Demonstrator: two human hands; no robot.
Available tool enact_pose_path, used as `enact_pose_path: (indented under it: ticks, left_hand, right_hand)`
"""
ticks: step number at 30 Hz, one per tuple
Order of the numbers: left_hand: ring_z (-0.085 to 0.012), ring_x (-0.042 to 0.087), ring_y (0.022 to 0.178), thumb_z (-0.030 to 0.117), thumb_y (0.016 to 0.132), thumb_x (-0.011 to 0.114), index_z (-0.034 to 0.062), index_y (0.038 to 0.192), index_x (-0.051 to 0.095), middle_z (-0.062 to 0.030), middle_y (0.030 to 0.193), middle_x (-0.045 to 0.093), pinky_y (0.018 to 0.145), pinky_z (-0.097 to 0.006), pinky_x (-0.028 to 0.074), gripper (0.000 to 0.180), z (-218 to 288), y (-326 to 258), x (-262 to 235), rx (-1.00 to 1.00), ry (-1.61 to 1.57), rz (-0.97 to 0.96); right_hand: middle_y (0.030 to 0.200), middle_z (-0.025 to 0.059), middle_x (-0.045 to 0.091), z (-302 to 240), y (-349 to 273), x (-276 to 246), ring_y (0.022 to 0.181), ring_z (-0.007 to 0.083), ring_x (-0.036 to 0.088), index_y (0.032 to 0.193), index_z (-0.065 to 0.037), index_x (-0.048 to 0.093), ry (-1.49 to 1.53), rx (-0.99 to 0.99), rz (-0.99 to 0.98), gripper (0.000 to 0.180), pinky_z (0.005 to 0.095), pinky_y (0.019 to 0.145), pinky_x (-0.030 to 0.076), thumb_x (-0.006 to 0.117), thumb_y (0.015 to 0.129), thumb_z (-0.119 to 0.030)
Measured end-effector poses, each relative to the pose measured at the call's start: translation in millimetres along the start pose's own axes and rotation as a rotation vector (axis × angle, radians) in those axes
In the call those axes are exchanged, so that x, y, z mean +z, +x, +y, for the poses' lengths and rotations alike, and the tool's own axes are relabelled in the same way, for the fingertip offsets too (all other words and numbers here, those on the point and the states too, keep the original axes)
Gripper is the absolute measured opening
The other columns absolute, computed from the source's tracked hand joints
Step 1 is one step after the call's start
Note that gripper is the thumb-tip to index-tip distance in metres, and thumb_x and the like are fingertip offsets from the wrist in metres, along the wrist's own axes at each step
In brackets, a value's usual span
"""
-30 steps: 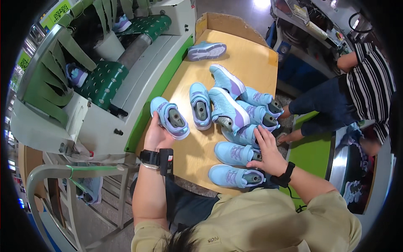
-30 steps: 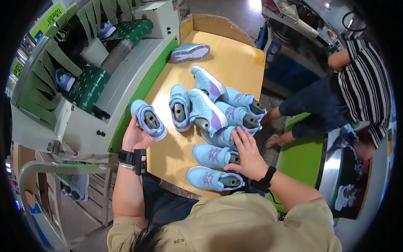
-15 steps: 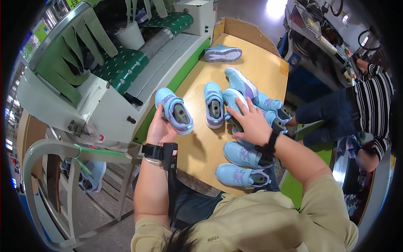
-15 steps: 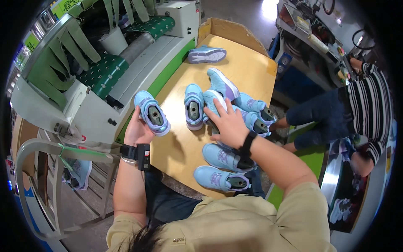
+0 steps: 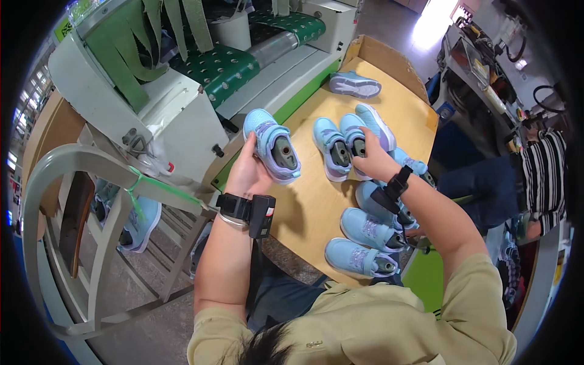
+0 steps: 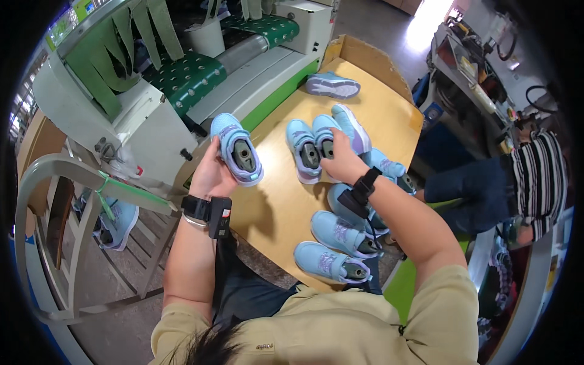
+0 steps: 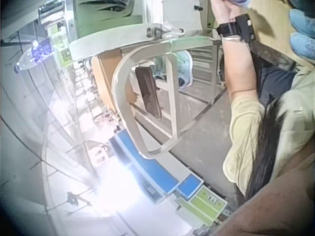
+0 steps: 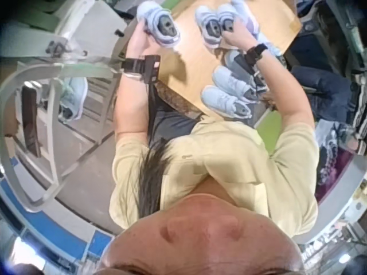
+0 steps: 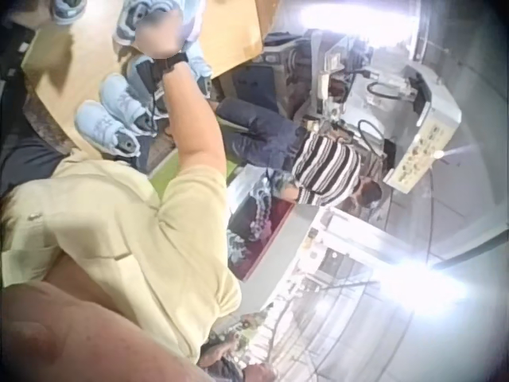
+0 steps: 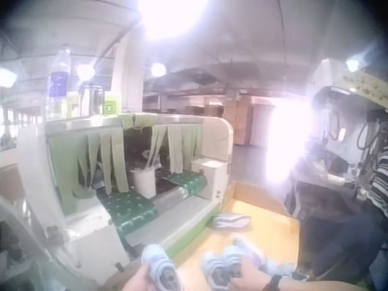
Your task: The person picks up light blue children's shoes from a wooden table, briefly inspects them, and places them onto a green conveyor belt. The person repeats this process for multiple pairs of shoes throughout the clip.
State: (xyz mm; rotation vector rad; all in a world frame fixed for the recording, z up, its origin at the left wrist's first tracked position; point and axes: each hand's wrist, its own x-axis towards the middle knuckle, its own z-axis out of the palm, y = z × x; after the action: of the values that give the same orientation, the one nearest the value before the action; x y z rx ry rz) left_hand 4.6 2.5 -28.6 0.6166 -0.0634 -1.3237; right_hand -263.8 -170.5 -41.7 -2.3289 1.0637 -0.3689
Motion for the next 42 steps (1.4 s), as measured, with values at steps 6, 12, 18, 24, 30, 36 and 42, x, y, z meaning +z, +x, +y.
enact_pose_path:
  ticks: [6,12,18,24,30,36,42]
  left_hand:
    - [-0.0243,0.061,0.114,0.043,0.103,0.046,0.0092,0.131,0.054,-0.0068,0.122,0.063,0.100,-0.044,0.047,0.044,-1,-3,0,-0.009,0.032,-0.046]
    - [-0.0297,0.061,0.112,0.043,0.103,0.045,0.0061,0.127,0.056,-0.0122,0.119,0.064,0.100,-0.048,0.047,0.045,0,-1,1,0.006,0.064,-0.099]
    - [-0.0356,0.058,0.119,0.045,0.104,0.041,0.0030,0.130,0.054,-0.0168,0.126,0.060,0.104,-0.052,0.045,0.051,0,6,-4,-0.060,0.013,-0.045]
    - [-0.0367,0.057,0.118,0.046,0.103,0.043,0.0040,0.129,0.055,-0.0177,0.127,0.059,0.105,-0.053,0.043,0.050,2,6,-5,-0.061,0.003,-0.022]
    - [-0.0268,0.060,0.113,0.040,0.105,0.043,0.0081,0.125,0.056,-0.0080,0.119,0.064,0.103,-0.048,0.046,0.040,2,3,0,-0.069,-0.002,-0.035]
    - [-0.0269,0.059,0.116,0.042,0.105,0.042,0.0086,0.127,0.055,-0.0088,0.123,0.063,0.104,-0.051,0.045,0.042,5,-1,-14,-0.100,0.017,-0.026]
    - [-0.0249,0.060,0.116,0.041,0.104,0.044,0.0067,0.131,0.054,-0.0088,0.126,0.062,0.104,-0.046,0.046,0.045,-12,9,-11,-0.109,-0.010,-0.066]
  right_hand:
    - [0.122,0.0259,0.055,-59,2,-12,0.114,0.0341,0.058,0.148,-0.002,0.021,0.232,0.166,-0.446,0.086,0.0370,0.099,0.045,0.068,0.078,-0.019]
    - [0.123,0.0221,0.057,-57,-13,27,0.110,0.0308,0.060,0.150,-0.007,0.020,0.361,-0.125,-0.538,0.088,0.0364,0.096,0.047,0.068,0.078,-0.018]
    - [0.128,0.0189,0.057,-51,17,16,0.119,0.0327,0.056,0.143,-0.010,0.044,0.199,-0.087,-0.500,0.058,0.0406,0.101,0.044,0.065,0.095,-0.033]
    - [0.153,0.0252,0.029,5,38,-26,0.123,0.0503,0.048,0.146,-0.014,0.039,-0.721,0.127,0.031,0.092,0.0497,0.102,0.044,0.081,0.070,-0.043]
    - [0.145,0.0214,0.042,-2,33,-29,0.126,0.0354,0.050,0.150,-0.014,0.035,0.347,0.237,-0.178,0.083,0.0425,0.101,0.046,0.075,0.080,-0.035]
    - [0.131,0.0255,0.056,-37,1,9,0.119,0.0346,0.058,0.151,-0.002,0.026,0.171,0.059,-0.601,0.082,0.0385,0.101,0.044,0.066,0.089,-0.037]
    - [0.129,0.0290,0.053,-59,-63,-11,0.116,0.0435,0.054,0.146,-0.005,0.034,-0.062,-0.165,-0.262,0.065,0.0477,0.096,0.046,0.061,0.092,-0.028]
